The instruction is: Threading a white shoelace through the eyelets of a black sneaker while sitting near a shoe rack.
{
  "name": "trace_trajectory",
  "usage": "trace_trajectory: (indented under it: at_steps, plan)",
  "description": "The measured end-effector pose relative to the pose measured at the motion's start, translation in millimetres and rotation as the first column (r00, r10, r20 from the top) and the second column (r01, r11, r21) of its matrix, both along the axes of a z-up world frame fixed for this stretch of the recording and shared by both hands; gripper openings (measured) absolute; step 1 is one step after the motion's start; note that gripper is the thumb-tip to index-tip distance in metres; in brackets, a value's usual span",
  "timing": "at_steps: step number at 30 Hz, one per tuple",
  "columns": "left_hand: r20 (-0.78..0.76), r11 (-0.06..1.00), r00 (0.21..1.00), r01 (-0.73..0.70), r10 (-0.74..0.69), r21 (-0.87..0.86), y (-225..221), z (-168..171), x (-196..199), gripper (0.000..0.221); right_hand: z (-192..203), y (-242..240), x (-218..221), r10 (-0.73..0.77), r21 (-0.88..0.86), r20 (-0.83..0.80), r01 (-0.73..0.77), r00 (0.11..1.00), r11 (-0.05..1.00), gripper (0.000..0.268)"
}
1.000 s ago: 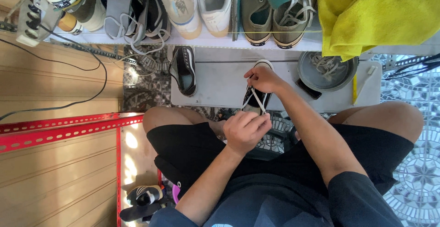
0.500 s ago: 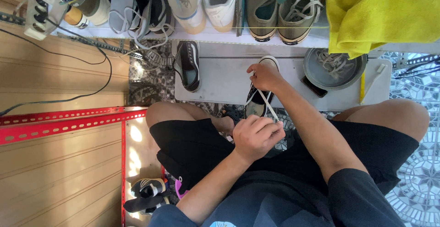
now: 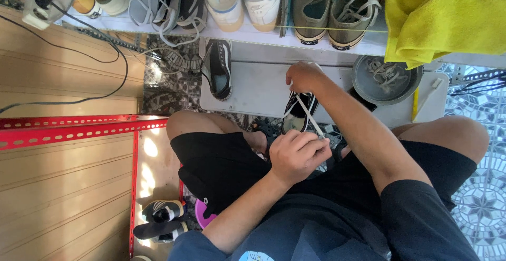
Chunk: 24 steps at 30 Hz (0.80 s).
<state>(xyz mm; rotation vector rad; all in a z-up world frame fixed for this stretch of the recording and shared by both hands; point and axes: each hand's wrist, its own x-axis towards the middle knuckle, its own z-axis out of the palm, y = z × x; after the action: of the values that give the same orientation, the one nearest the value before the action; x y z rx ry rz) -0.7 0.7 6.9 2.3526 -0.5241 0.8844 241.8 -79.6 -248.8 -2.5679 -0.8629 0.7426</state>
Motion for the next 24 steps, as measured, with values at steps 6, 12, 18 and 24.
trace_trajectory:
  at_steps: [6,12,18,24]
  plan:
    - [-0.041,0.995,0.997,0.059,-0.062,-0.080,0.7,8.1,-2.9,0.011,41.2,-7.4,-6.4,-0.069,0.096,-0.068,0.075,0.995,0.993,0.025]
    - [-0.120,0.994,0.990,0.066,-0.076,-0.085,3.8,4.9,-13.8,0.008,106.5,-36.7,-32.5,-0.154,0.250,-0.157,0.190,0.976,0.950,0.028]
    - [-0.164,0.984,0.973,0.151,-0.165,-0.097,9.1,13.0,-12.5,0.010,165.4,-91.4,-96.7,-0.457,0.110,-0.358,0.523,0.814,0.845,0.058]
    - [-0.148,0.946,0.953,0.287,-0.265,0.149,-2.8,-18.3,-28.4,0.017,187.0,-83.7,-167.9,-0.490,0.041,-0.734,0.751,0.470,0.659,0.057]
